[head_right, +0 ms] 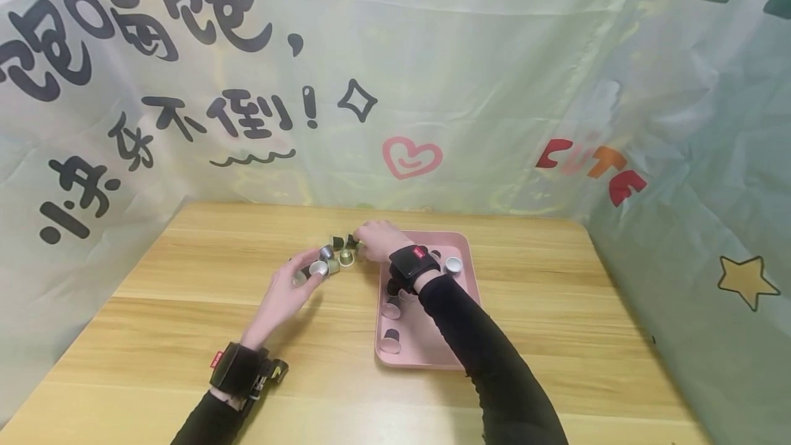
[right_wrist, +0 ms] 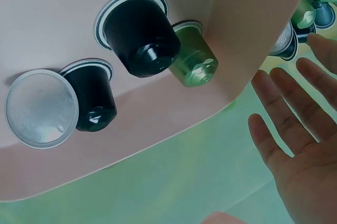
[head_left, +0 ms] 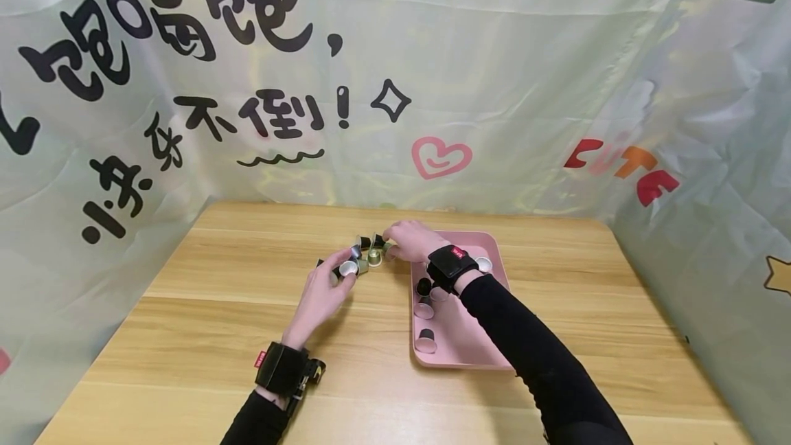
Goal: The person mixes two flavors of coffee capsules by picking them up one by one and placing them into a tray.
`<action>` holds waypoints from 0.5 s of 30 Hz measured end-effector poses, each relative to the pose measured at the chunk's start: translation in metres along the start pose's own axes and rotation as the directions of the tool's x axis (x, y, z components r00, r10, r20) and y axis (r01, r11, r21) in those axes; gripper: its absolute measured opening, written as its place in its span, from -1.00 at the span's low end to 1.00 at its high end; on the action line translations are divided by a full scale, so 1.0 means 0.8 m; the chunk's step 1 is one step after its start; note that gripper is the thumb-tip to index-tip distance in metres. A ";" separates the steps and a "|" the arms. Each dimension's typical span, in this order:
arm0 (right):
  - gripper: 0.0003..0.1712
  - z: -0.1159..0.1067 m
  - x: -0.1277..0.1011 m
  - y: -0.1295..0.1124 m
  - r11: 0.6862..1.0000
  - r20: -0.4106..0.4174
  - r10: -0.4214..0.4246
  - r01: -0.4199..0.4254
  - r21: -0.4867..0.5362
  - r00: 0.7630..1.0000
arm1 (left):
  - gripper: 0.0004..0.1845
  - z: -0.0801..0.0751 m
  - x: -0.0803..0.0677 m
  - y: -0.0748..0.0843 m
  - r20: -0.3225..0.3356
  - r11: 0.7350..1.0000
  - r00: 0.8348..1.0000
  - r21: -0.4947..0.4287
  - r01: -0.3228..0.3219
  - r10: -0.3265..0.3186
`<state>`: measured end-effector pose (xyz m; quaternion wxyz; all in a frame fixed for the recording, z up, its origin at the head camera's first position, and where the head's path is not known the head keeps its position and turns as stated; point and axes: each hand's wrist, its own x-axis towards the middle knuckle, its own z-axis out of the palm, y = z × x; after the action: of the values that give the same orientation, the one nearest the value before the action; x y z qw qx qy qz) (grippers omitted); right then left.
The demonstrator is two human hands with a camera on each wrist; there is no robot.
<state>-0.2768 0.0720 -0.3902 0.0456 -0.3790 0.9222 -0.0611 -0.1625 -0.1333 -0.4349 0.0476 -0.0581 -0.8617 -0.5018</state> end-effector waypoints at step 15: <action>-0.82 0.012 0.013 0.001 0.998 0.049 0.043 -0.041 -0.040 0.998 | -0.40 -0.001 0.000 0.001 0.000 1.000 1.000 0.006 0.006 -0.006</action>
<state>-0.2834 0.0644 -0.4002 0.0625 -0.3618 0.9296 -0.0329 -0.1623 -0.1334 -0.4336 0.0464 -0.0555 -0.8633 -0.4995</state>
